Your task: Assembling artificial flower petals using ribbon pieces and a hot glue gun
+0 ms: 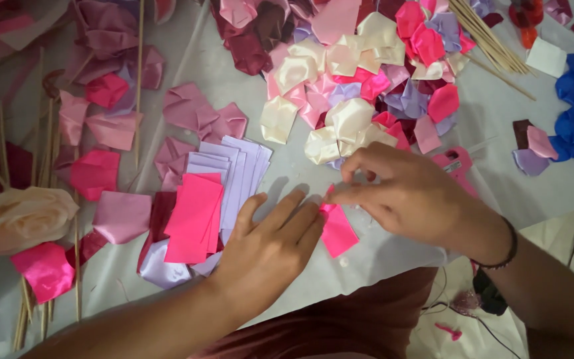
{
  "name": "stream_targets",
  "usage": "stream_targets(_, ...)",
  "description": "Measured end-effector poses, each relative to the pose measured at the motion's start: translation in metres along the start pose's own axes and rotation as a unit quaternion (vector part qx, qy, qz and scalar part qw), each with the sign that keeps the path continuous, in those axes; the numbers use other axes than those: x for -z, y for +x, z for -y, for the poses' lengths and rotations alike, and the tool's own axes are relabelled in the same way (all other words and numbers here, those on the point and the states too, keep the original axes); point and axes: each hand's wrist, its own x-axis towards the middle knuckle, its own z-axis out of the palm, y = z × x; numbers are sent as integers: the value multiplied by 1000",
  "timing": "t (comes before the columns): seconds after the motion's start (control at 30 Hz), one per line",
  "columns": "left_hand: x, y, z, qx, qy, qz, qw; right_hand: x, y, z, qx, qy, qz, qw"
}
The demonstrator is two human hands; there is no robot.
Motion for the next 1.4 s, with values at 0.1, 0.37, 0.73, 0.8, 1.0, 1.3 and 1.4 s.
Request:
stream_targets(0.1, 3, 1, 0, -1, 8, 4, 1000, -12, -10, -5, 2, -35, 8, 999)
stream_targets(0.37, 13, 2, -5, -14, 32, -16, 999, -14, -8, 7, 1, -106, -7, 994)
stream_targets(0.73, 12, -2, -10, -47, 38, 6, 998, -11, -3, 21, -8, -57, 3, 998)
stream_targets(0.8, 11, -3, -10, -56, 27, 17, 998, -13, -5, 20, -11, -61, 4, 998)
stream_targets(1.0, 9, -1, -8, -51, 21, 10, 998, -3, -8, 22, -15, -54, 10, 998)
stream_targets(1.3, 7, -5, -2, 11, -54, 38, 998, 19, -106, 2, -339, -34, -202, 918)
stream_targets(1.4, 11, 1, 2, 19, -97, 16, 995, 19, -116, 0, -524, -68, -174, 831)
